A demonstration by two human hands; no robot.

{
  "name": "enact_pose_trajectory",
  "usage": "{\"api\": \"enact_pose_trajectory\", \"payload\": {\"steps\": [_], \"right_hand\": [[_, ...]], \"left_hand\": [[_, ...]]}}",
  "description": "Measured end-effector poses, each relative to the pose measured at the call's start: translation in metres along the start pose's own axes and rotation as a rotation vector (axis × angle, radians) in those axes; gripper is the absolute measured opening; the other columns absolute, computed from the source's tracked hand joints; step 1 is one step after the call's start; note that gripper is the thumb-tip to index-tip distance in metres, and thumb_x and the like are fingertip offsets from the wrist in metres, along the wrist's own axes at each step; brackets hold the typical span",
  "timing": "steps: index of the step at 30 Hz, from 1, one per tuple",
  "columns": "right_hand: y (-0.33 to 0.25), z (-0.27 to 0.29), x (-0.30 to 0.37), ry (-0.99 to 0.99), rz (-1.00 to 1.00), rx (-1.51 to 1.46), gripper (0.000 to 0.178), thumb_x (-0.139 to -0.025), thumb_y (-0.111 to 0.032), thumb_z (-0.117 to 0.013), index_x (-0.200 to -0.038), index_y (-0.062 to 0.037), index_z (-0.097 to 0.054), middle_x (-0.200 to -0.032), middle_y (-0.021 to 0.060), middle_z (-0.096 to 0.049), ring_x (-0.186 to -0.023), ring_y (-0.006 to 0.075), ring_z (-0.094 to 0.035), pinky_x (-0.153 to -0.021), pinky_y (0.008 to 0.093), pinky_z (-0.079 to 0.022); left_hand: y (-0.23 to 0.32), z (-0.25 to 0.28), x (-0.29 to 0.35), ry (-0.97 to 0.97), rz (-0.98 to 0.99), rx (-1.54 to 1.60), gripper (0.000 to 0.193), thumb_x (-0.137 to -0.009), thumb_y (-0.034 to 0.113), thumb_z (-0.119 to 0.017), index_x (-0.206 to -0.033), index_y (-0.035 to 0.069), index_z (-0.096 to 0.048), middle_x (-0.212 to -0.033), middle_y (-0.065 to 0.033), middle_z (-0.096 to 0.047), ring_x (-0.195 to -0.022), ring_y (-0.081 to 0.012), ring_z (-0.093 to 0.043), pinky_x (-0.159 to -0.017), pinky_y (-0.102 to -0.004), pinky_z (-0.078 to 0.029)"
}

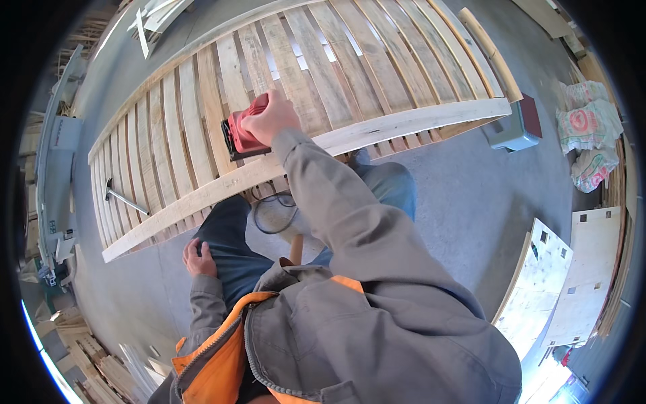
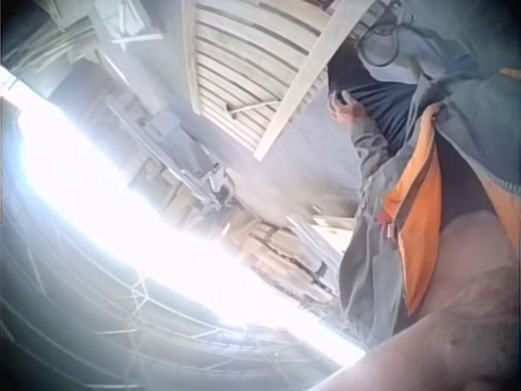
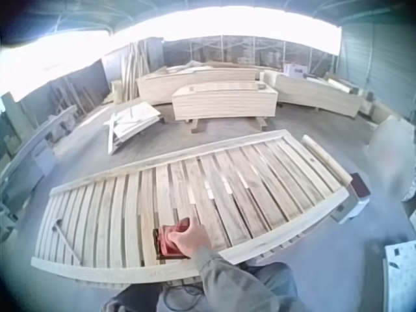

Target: The person uses a red electric sander to smooth the surface of a wooden slatted structure. The sander is moved systematically across the slats and frame, with the cord managed to avoid obstruction.

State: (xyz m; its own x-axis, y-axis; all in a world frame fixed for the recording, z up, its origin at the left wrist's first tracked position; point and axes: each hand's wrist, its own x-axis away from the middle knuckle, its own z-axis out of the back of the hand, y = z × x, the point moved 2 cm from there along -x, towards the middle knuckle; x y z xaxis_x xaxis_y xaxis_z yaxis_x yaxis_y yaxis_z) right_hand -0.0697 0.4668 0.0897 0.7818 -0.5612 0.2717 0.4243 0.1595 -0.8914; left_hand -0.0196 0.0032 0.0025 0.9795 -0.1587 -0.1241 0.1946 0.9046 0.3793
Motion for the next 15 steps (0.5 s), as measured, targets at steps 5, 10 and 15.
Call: {"api": "enact_pose_trajectory", "payload": {"steps": [5, 10, 15], "right_hand": [[-0.013, -0.002, -0.029, 0.007, -0.059, -0.049, 0.074, -0.074, -0.035, -0.083, -0.139, -0.0094, -0.058, -0.135, 0.0251, -0.065, -0.123, 0.0417, -0.068, -0.106, 0.0448, -0.057], [-0.008, -0.006, -0.016, 0.036, -0.038, -0.003, 0.073, -0.075, -0.034, -0.083, -0.139, -0.0084, -0.059, -0.134, 0.0255, -0.067, -0.123, 0.0426, -0.068, -0.106, 0.0459, -0.057], [-0.002, 0.0, 0.019, 0.059, 0.02, 0.004, 0.072, -0.074, -0.032, -0.083, -0.138, -0.0085, -0.06, -0.13, 0.0249, -0.069, -0.122, 0.0419, -0.069, -0.104, 0.0464, -0.057]], "left_hand": [[-0.006, -0.005, 0.008, 0.01, -0.027, -0.02, 0.032, -0.097, 0.025, -0.074, -0.122, 0.006, -0.074, -0.134, -0.0157, -0.07, -0.132, -0.037, -0.06, -0.115, -0.0476, -0.045], [-0.003, -0.001, 0.007, 0.023, -0.002, 0.0, 0.031, -0.097, 0.025, -0.073, -0.121, 0.006, -0.075, -0.134, -0.0157, -0.07, -0.131, -0.0372, -0.06, -0.114, -0.0475, -0.045], [-0.002, -0.002, 0.004, 0.025, 0.025, 0.02, 0.03, -0.097, 0.024, -0.073, -0.12, 0.005, -0.075, -0.134, -0.0157, -0.07, -0.131, -0.0376, -0.06, -0.114, -0.0476, -0.045]]}}
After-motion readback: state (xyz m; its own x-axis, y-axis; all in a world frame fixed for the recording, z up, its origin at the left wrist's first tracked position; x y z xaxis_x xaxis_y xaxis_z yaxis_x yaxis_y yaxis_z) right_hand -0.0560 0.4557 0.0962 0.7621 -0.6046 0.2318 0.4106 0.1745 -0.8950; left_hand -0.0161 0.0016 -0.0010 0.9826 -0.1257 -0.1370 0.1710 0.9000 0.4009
